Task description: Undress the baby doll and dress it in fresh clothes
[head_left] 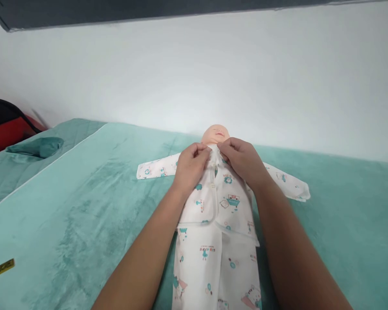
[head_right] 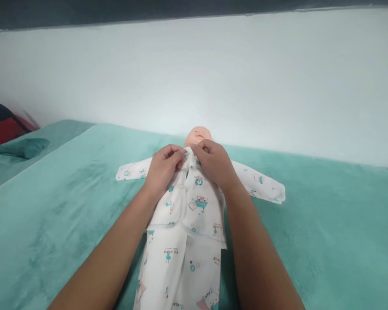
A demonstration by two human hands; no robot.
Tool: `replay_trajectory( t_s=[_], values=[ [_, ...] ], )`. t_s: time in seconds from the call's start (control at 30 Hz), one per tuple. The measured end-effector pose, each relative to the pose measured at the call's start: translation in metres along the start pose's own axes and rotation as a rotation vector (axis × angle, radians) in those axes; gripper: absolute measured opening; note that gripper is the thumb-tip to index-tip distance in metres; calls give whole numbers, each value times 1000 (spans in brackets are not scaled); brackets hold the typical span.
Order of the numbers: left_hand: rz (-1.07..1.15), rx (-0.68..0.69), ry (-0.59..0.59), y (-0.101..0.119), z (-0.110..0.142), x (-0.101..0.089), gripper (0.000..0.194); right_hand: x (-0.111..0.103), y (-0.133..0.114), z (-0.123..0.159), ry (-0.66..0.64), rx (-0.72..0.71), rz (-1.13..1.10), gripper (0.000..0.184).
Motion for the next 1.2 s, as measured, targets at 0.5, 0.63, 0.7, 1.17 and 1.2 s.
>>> replay_trajectory(
  t_s=[0.5, 0.63, 0.7, 1.17, 1.2],
  values=[
    [-113, 9, -173, -1, 29, -15, 17, 5, -15, 67, 66, -84, 564, 20],
    [-159, 38, -133, -3, 27, -12, 18, -1, -8, 65, 128, -35, 331, 19],
    [-169, 50, -120, -5, 26, -12, 17, -7, -3, 65, 176, 32, 210, 18],
    [-19, -107, -127, -6, 28, -13, 13, -4, 9, 65, 161, 123, -37, 22],
    [-13, -116, -124, -6, 28, -13, 13, -4, 10, 65, 156, 122, -49, 22]
  ],
)
Point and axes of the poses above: each hand's wrist, its own z-axis away from the middle knuckle, its own x-axis out of the palm, y = z × x, the point moved 6 cm from there along -z, towards the middle knuckle, and after that the axes turned 8 degrees about y, right-handed, at the moved point
